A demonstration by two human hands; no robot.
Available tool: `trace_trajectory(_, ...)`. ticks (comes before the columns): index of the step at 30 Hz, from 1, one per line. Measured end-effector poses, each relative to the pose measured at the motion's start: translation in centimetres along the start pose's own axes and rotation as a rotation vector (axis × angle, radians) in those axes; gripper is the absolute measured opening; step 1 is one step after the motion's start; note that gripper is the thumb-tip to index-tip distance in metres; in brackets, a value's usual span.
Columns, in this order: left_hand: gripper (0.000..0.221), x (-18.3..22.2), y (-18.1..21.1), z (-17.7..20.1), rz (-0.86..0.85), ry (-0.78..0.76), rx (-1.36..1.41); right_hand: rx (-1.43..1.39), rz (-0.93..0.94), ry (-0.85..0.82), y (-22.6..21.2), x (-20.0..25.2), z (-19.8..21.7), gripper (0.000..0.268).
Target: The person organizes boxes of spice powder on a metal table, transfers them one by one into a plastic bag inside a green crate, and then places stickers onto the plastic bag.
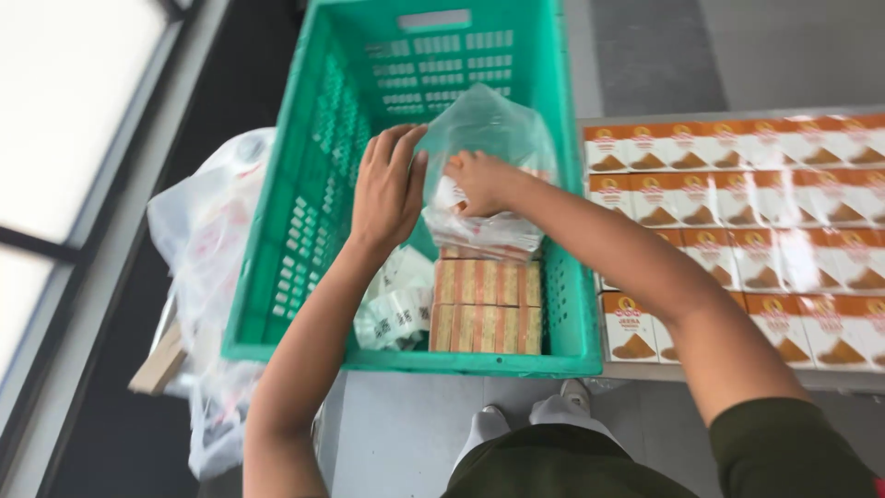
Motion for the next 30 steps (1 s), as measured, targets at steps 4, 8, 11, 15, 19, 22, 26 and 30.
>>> trace_trajectory(4, 0.030, -0.1, 1.3, 0.0, -0.020, -0.046, 0.019, -0.040, -0.102, -0.065, -0.3, 0.7, -0.2, 0.083)
trace_trajectory(8, 0.031, 0.2, 2.0, -0.3, -0.025, -0.051, 0.043, 0.005, -0.116, -0.107, 0.5, 0.9, -1.8, 0.087)
trace_trajectory(11, 0.032, 0.5, 2.0, -0.2, -0.028, -0.046, 0.027, 0.002, -0.096, -0.065, 0.2, 1.0, -1.0, 0.086)
trace_trajectory(15, 0.033, 0.6, 1.9, -0.2, -0.046, -0.045, 0.021, -0.066, -0.086, 0.030, -1.1, 1.7, 3.1, 0.096)
trace_trajectory(19, 0.036, 0.9, 1.9, -0.4, -0.081, -0.033, 0.005, -0.121, -0.091, 0.139, 0.2, 2.6, 3.9, 0.104)
trace_trajectory(22, 0.035, 0.6, 2.2, 0.5, -0.078, -0.019, -0.014, -0.216, -0.075, 0.297, -0.7, 4.5, 7.0, 0.101)
trace_trajectory(26, 0.034, 0.9, 1.8, 0.6, -0.040, -0.002, -0.039, -0.267, -0.088, 0.473, -2.5, 7.7, 12.1, 0.103)
trace_trajectory(30, 0.035, 1.4, 0.4, 0.4, 0.046, -0.011, 0.005, -0.264, -0.098, 0.637, -3.8, 11.6, 16.0, 0.106)
Point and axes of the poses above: each hand's wrist, its own x-axis away from the middle knuckle, its own z-axis out of the back of the hand, y = z × x, the point moved 5 cm from there along -x, towards the middle knuckle, and after that the axes turned 3 degrees about x, right-handed, at the moved point
